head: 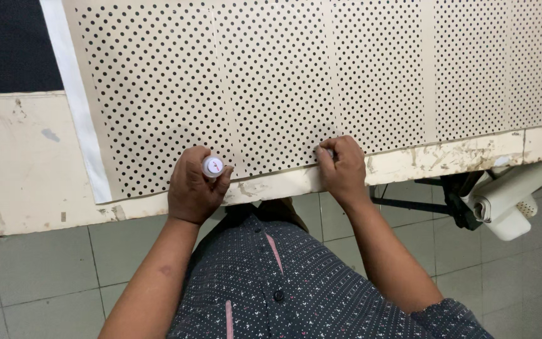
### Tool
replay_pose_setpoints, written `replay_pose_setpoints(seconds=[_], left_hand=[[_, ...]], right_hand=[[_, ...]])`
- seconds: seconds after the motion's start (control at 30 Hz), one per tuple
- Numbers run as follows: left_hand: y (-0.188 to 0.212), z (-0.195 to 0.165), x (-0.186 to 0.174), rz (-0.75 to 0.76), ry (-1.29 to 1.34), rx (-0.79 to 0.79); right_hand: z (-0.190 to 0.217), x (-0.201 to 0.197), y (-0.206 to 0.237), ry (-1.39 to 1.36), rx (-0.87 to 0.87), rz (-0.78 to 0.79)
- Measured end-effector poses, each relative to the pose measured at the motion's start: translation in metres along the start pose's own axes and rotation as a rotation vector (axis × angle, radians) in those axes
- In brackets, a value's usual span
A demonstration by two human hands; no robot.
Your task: The person unrolls a perforated stencil on a table, then uses a small bottle to apply adhesive through the holes onto the surface below. The person works systematically across the stencil, moving the bottle from left to right while holding the stencil in place.
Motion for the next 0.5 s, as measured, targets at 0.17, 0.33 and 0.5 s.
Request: replay_pose_setpoints(seconds=[0.17, 0.33, 0.5], left_hand=[[-0.001, -0.001, -0.001, -0.008, 0.004, 0.004], [-0.001, -0.002, -0.002, 0.008, 0.022, -0.006], [-0.001, -0.003, -0.002, -0.022, 0.005, -0.016]], right_hand=[[0.001, 0.014, -0.012, 0.080, -0.115, -0.006], [0.004, 0.016, -0.016, 0.120, -0.228, -0.006], [0.009, 0.013, -0.019, 0.173, -0.265, 0.006]])
Point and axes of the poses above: each hand's wrist, its own y-axis away from the middle knuckle, its own x-axis out of the palm, z = x × y, the point moved 1 cm from there along -y, towards the middle knuckle, and after that the axes turned 7 degrees about -y, right-handed, at the moved point
